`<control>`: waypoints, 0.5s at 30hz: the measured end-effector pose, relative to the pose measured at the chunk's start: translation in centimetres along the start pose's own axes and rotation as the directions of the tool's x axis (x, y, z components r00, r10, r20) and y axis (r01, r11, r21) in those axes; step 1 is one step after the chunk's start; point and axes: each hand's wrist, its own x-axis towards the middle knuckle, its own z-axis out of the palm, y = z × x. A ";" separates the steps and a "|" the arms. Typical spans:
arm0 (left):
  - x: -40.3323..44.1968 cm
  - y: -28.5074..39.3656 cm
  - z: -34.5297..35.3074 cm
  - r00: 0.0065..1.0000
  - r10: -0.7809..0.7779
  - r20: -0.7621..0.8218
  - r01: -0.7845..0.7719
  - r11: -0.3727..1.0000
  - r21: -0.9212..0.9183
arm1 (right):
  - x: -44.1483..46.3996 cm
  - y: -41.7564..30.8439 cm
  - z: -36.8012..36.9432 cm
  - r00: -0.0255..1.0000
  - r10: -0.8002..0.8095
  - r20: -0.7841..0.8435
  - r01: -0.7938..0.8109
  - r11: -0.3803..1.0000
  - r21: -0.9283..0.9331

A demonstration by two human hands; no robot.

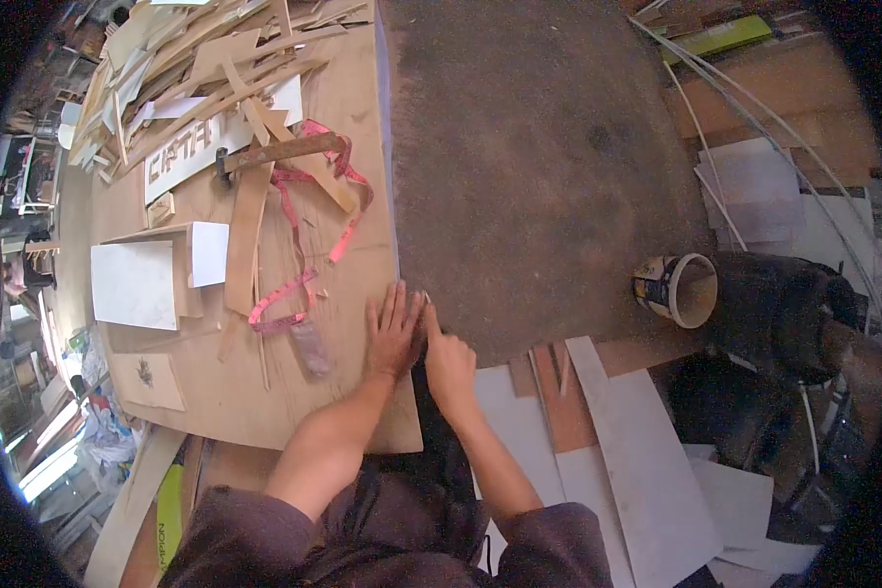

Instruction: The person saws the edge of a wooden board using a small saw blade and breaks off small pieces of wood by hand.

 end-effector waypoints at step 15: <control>0.5 0.2 -0.5 0.997 -0.028 -0.079 0.024 0.998 -0.056 | -4.8 0.3 -3.4 0.989 -0.022 0.147 0.041 0.991 -0.128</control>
